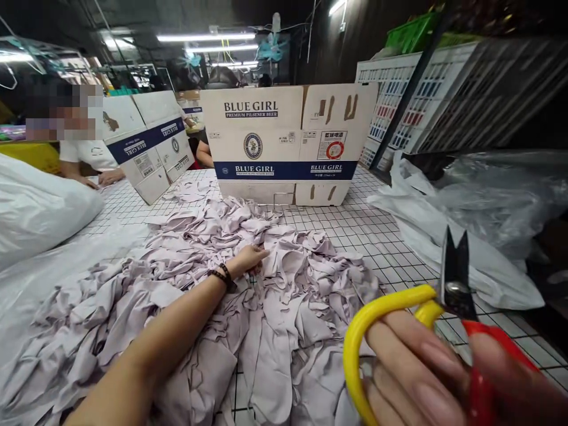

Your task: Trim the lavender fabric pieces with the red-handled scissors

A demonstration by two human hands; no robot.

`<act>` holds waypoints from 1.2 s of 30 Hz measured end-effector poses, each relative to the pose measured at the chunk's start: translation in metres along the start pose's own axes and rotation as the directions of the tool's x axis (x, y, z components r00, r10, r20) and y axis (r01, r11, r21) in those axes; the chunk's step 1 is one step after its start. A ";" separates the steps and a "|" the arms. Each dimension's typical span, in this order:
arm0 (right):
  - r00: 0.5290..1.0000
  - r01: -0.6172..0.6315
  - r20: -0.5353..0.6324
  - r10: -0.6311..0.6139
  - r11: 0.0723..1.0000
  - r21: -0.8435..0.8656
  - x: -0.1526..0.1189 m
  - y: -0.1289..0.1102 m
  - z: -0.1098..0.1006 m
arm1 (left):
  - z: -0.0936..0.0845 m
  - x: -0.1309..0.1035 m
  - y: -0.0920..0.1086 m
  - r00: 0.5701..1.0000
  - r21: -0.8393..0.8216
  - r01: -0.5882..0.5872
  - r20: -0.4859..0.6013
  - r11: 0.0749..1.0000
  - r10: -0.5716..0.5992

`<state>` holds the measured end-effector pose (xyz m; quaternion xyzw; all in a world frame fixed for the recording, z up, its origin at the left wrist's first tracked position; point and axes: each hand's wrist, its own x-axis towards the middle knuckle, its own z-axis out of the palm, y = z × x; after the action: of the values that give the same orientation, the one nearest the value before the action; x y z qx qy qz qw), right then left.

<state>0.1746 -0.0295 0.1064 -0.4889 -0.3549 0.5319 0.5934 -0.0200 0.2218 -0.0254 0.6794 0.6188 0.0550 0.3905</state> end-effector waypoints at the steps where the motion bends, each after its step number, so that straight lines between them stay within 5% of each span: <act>1: 0.998 -0.042 0.046 0.038 0.996 0.085 0.002 0.003 0.001 | -0.001 -0.001 0.001 1.000 0.009 -0.007 -0.023 1.000 0.008; 3: 0.996 -0.084 0.042 0.077 0.968 0.235 0.011 0.014 0.003 | -0.001 -0.008 0.004 0.993 0.036 -0.033 -0.111 0.999 0.037; 6: 0.989 -0.054 -0.117 0.093 0.952 0.301 0.028 0.038 0.002 | 0.007 -0.022 0.012 0.963 0.096 -0.093 -0.244 0.991 0.114; 15: 0.985 -0.085 -0.112 0.128 0.942 0.326 0.029 0.078 -0.016 | 0.054 -0.030 0.036 0.961 0.169 -0.100 -0.238 0.981 0.139; 22: 0.978 -0.071 -0.180 0.105 0.980 0.184 0.035 0.096 -0.034 | 0.036 -0.054 0.016 0.990 -0.166 -0.099 -0.112 0.981 0.081; 28: 0.994 0.079 -0.055 -0.094 0.969 -0.233 0.065 0.125 -0.015 | 0.025 -0.111 -0.007 0.978 -0.460 -0.079 0.134 0.885 0.157; 33: 0.987 0.160 0.031 -0.160 0.911 -0.379 0.092 0.153 0.020 | 0.008 -0.153 -0.013 0.918 -0.431 -0.072 0.324 0.900 0.228; 36: 0.979 0.200 0.115 -0.169 0.917 -0.346 0.097 0.138 0.029 | -0.006 -0.188 -0.006 0.915 -0.263 -0.237 0.263 0.935 0.305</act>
<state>0.1261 0.0652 -0.0277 -0.5300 -0.5141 0.4203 0.5273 -0.0712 0.0579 0.0523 0.7105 0.4414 0.0754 0.5428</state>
